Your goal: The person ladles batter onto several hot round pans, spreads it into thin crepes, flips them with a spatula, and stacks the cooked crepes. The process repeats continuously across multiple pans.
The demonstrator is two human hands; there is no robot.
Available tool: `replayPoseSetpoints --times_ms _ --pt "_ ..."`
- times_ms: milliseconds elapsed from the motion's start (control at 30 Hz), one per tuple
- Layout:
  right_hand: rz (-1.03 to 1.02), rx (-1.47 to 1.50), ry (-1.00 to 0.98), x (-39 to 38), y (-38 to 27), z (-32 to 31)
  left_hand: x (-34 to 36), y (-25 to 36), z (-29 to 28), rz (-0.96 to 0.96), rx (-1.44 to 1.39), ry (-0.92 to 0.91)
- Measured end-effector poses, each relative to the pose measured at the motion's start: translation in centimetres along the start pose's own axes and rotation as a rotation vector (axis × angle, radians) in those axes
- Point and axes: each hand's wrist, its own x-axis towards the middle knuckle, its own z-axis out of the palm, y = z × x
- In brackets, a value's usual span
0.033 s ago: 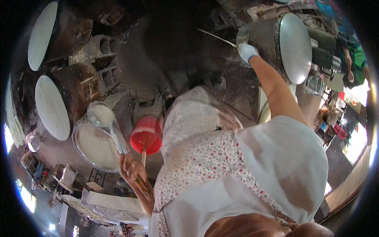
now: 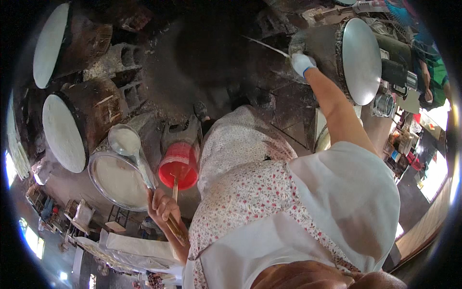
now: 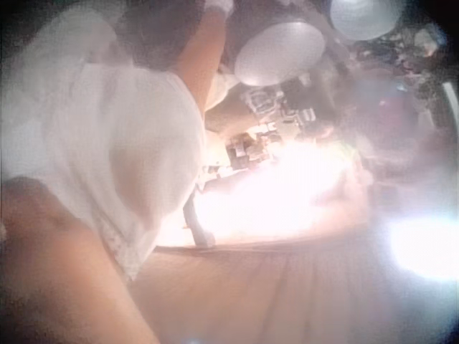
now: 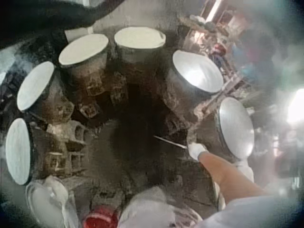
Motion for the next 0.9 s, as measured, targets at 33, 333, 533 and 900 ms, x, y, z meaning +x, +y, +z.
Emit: replayPoseSetpoints --times_ms 33,333,533,900 --pt "-0.152 -0.233 -0.199 0.6 -0.9 1.1 0.3 -0.5 -0.5 -0.001 -0.033 -0.004" --pt "0.301 0.626 -0.006 -2.9 -0.4 -3.7 5.6 -4.1 -1.2 -0.153 -0.060 0.015" --pt "0.286 0.560 0.145 -2.2 -0.4 -2.7 5.5 -4.6 -0.5 -0.124 0.009 0.027" --pt "0.245 0.539 -0.083 -3.9 1.3 -8.2 1.1 -0.8 -1.6 -0.081 0.023 0.091"
